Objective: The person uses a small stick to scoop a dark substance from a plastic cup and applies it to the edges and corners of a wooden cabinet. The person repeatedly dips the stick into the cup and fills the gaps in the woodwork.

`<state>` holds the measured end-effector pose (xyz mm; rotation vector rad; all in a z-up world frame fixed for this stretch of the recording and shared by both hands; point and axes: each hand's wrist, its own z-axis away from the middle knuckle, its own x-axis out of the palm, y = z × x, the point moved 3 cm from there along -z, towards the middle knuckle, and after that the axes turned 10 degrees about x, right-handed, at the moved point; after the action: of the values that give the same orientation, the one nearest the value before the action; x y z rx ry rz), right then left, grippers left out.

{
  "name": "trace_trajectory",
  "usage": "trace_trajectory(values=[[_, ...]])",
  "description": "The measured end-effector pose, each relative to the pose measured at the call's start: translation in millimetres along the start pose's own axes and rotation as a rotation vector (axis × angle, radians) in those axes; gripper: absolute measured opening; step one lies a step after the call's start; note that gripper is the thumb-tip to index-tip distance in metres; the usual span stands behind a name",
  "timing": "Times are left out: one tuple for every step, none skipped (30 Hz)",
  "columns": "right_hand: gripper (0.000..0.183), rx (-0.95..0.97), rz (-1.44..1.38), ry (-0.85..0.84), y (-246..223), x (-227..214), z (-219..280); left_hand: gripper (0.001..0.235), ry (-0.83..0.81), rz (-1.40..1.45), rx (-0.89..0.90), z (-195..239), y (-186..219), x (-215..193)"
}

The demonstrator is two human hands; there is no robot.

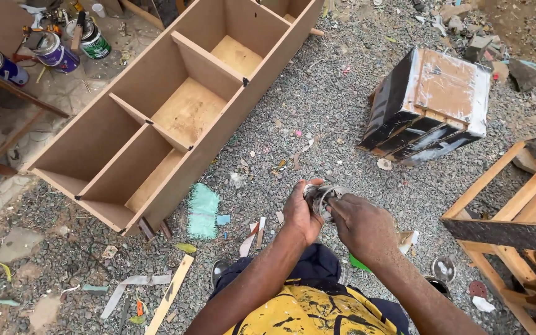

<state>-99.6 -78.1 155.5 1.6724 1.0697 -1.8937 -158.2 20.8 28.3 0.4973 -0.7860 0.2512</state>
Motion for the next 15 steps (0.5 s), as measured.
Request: trace_trajectory(values=[[0.021,-0.003,0.004,0.005,-7,-3,-3,0.047,-0.006,0.004,0.002,7,12,-1],[0.02,-0.075,0.009,-0.015,-18,-5,-3,0.046,-0.01,0.016,0.017,17,25,-5],[0.019,-0.147,0.014,-0.034,-30,-6,-3,0.045,-0.013,0.029,0.032,26,38,-9],[0.019,-0.153,0.013,-0.029,-44,-1,-3,0.045,-0.017,0.03,0.039,28,51,-19],[0.017,-0.163,0.107,0.069,-59,2,-3,0.046,-0.023,0.015,0.049,31,65,-30],[0.016,-0.169,0.198,0.163,-76,6,2,0.046,-0.025,-0.003,0.057,37,79,-44],[0.016,-0.171,0.194,0.165,-99,19,6,0.046,-0.024,-0.005,0.061,33,89,-57],[0.015,-0.223,0.195,0.196,-122,30,10,0.045,-0.018,0.008,0.073,28,100,-69],[0.015,-0.275,0.196,0.228,-146,42,15,0.045,-0.012,0.02,0.084,23,111,-82],[0.015,-0.282,0.194,0.225,-162,43,15,0.045,-0.007,0.024,0.09,33,131,-93],[0.011,-0.429,0.16,0.122,-181,47,16,0.045,0.004,0.02,0.112,43,151,-105],[0.012,-0.572,0.123,0.016,-198,51,19,0.045,0.018,0.015,0.131,53,169,-117],[0.012,-0.576,0.12,0.011,-217,41,17,0.045,0.024,0.018,0.134,57,181,-125],[0.011,-0.629,0.163,0.042,-235,30,20,0.046,0.007,0.036,0.148,64,190,-134],[0.009,-0.682,0.206,0.074,-251,19,22,0.046,-0.01,0.054,0.163,71,198,-141]])
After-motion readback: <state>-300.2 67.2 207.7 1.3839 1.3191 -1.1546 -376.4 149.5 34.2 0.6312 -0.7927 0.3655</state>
